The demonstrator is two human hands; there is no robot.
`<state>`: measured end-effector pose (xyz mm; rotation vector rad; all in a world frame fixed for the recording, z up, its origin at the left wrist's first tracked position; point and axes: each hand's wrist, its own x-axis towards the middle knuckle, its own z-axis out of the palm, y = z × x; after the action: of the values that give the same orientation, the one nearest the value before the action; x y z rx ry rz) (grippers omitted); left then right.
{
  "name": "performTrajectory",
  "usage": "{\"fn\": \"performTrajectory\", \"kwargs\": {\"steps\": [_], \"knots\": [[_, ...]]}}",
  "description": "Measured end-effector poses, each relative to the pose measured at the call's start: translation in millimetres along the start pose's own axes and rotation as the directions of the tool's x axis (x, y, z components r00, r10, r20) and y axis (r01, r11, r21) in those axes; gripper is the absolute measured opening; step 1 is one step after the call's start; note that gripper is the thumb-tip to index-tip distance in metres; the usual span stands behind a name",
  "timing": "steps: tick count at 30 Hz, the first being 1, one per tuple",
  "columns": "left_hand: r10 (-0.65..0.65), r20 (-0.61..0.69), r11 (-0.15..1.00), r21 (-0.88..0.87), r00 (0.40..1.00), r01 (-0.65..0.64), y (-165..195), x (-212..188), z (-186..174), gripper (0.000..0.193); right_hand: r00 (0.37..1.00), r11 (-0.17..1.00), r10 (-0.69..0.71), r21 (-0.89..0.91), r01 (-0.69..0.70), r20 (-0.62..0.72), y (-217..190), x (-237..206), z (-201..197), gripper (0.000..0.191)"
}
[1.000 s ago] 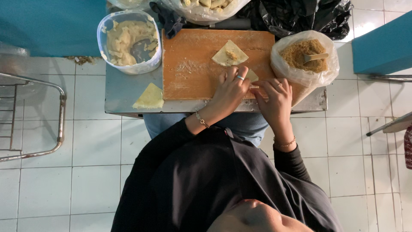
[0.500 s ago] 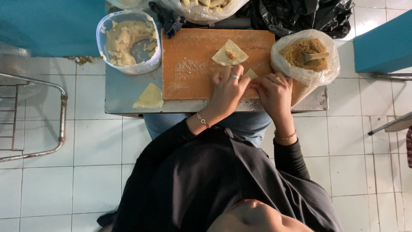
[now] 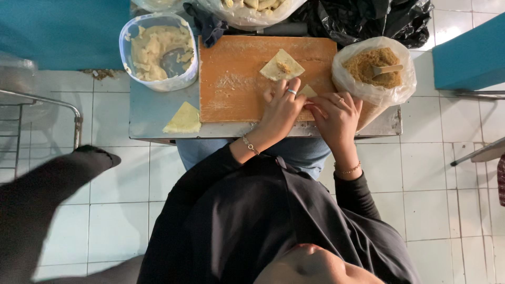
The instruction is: The person sits at a work table and uses a spoon to place brown filling from a plastic bag onto triangular pastry wrappers on a wooden board, then folds the wrappers over the filling by hand and sets the finished pastries aside. They occasionally pinch off dough pieces and at the end handle a large round dough sheet on the board.
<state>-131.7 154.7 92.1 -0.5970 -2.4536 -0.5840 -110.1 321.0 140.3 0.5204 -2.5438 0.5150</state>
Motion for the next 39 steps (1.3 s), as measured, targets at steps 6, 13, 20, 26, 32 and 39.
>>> {"fn": "performTrajectory", "kwargs": {"steps": [6, 13, 20, 26, 32, 39], "knots": [[-0.048, 0.089, 0.985, -0.159, 0.995, 0.061, -6, 4, -7, 0.009, 1.000, 1.000, 0.002, -0.006, -0.002, -0.008, 0, 3, 3, 0.012], [0.024, -0.085, 0.997, 0.077, 0.996, -0.018, 3, -4, -5, 0.018, 0.998, 1.000, -0.006, -0.024, 0.004, -0.068, -3, 0, 10, 0.013], [0.033, -0.041, 0.999, 0.034, 0.999, -0.032, 0, 4, 4, 0.010, 0.997, 0.994, -0.013, -0.109, 0.004, -0.082, -5, -1, 8, 0.012], [0.006, 0.088, 0.998, -0.060, 0.996, -0.001, -7, 13, 2, 0.005, 0.995, 0.986, -0.004, -0.165, -0.012, -0.095, -8, 1, 11, 0.007], [0.003, -0.037, 0.998, 0.069, 0.999, 0.000, 1, 5, 1, 0.009, 0.991, 0.997, 0.061, -0.044, -0.066, -0.118, -12, 4, 14, 0.015], [0.017, 0.054, 0.941, 0.338, 0.998, -0.034, 11, -5, 5, 0.030, 0.996, 0.997, 0.051, -0.060, -0.056, -0.073, -11, -2, 14, 0.027]]}}
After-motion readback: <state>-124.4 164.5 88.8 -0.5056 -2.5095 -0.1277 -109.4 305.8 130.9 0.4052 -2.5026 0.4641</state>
